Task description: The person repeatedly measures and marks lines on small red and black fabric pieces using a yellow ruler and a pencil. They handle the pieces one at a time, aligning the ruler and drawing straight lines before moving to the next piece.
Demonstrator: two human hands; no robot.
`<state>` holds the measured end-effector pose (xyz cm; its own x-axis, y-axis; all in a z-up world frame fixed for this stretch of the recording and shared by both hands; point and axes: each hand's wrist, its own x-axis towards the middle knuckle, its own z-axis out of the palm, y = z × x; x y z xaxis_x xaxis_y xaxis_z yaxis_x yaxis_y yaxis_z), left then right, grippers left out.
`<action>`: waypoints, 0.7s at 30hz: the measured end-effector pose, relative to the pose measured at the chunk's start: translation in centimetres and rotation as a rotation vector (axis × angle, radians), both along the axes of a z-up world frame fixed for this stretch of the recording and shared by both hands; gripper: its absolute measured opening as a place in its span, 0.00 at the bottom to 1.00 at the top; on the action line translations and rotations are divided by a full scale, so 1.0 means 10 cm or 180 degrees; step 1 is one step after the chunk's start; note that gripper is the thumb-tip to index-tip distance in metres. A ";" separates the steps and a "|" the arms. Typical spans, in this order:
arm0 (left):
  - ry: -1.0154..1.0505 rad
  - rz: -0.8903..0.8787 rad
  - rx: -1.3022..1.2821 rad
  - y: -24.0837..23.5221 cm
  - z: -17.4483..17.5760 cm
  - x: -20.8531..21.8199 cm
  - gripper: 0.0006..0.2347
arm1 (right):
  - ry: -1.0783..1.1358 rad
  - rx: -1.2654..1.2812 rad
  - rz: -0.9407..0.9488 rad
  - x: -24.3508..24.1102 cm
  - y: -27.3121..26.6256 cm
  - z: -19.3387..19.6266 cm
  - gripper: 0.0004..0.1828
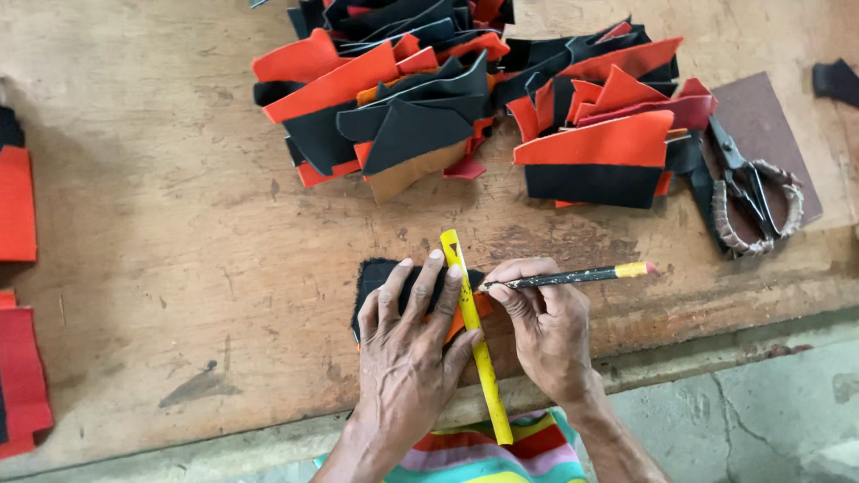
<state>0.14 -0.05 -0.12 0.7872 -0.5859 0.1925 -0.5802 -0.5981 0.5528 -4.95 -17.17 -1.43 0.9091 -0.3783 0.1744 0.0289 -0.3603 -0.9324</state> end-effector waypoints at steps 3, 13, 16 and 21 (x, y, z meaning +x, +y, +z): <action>0.0007 0.0035 -0.0025 0.03 -0.02 -0.04 0.28 | 0.0035 0.0006 0.0114 -0.01 0.00 0.02 0.07; -0.0043 -0.0012 -0.0049 0.03 0.02 -0.03 0.28 | -0.0219 -0.0087 0.0076 0.21 -0.05 0.09 0.06; -0.0113 0.0039 -0.0097 0.05 0.01 -0.02 0.28 | -0.0119 -0.0054 0.0158 -0.19 -0.02 0.17 0.06; -0.0174 -0.0027 -0.0113 0.05 -0.03 -0.03 0.28 | 0.1972 -0.1609 0.0415 -0.83 0.31 0.16 0.29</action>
<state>-0.13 0.46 -0.38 0.7700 -0.5846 0.2558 -0.6151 -0.5735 0.5410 -13.21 -14.10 0.13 0.9280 -0.2727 -0.2538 -0.3686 -0.7718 -0.5182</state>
